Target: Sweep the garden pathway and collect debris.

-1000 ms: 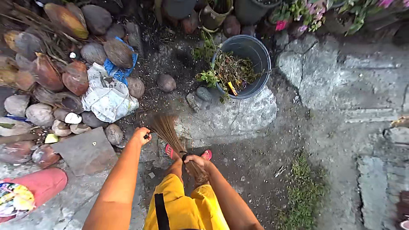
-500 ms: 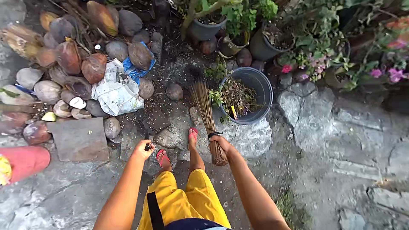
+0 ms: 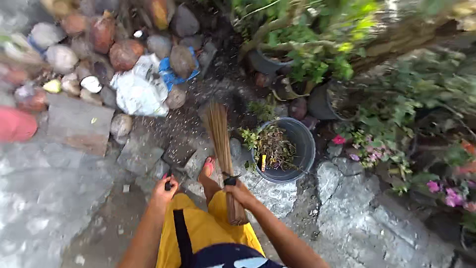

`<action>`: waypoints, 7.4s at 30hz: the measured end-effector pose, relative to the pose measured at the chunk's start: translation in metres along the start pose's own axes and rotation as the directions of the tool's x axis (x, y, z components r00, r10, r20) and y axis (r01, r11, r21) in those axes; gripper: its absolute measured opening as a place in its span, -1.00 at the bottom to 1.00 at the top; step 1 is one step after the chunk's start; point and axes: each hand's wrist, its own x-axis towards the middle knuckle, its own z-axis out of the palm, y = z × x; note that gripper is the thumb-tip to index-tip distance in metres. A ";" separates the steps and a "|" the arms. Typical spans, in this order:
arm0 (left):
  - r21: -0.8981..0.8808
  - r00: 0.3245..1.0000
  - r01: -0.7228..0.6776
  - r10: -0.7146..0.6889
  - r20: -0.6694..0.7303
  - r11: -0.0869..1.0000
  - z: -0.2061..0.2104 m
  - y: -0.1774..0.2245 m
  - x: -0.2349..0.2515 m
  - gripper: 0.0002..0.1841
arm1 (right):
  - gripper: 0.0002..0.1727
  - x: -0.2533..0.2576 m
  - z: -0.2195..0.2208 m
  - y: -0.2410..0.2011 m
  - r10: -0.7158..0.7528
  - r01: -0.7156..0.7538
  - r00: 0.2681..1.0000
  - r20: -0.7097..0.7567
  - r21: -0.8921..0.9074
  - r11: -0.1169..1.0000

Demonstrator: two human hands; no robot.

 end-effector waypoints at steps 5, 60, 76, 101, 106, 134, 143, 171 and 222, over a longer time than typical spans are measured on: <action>-0.384 1.000 -0.022 0.020 -0.010 0.923 0.010 -0.020 0.017 -0.95 | -0.10 0.067 -0.023 -0.050 0.024 0.000 0.998 0.050 -0.425 0.905; -0.831 0.998 0.035 -0.066 -0.002 0.555 -0.033 -0.041 0.051 -0.96 | -0.16 0.090 0.082 -0.199 0.174 0.219 0.969 0.174 -0.933 -0.285; -0.795 0.996 0.072 -0.084 0.027 0.602 -0.021 -0.046 0.045 -0.90 | -0.13 0.065 0.077 -0.189 0.199 0.191 0.971 0.133 -0.931 -0.312; -0.729 0.995 0.075 -0.098 0.012 0.680 -0.006 -0.070 0.054 -0.90 | -0.26 0.115 0.034 -0.113 0.505 0.198 0.840 0.196 -0.979 0.051; -0.753 0.995 0.088 -0.089 0.039 0.652 -0.019 -0.090 0.036 -0.95 | -0.25 0.062 -0.035 -0.153 0.317 0.037 0.934 0.164 -0.928 0.370; -0.889 0.993 0.070 -0.120 0.017 0.453 -0.045 -0.166 0.040 -0.98 | -0.32 0.092 0.033 -0.084 0.195 0.085 0.968 0.161 -0.934 0.347; -0.898 0.994 0.051 -0.111 0.002 0.437 -0.041 -0.145 0.045 -0.97 | -0.19 0.140 0.112 -0.072 0.250 0.210 0.952 0.177 -0.971 -0.113; -0.872 0.988 0.146 -0.032 0.148 0.467 -0.114 -0.342 0.029 -0.95 | -0.31 0.066 0.047 0.008 0.052 0.279 0.958 0.283 -0.957 0.075; -0.885 0.993 0.064 -0.121 0.009 0.461 -0.111 -0.338 0.053 -0.96 | -0.02 0.170 0.023 -0.010 0.256 0.281 0.954 0.159 -0.777 -0.563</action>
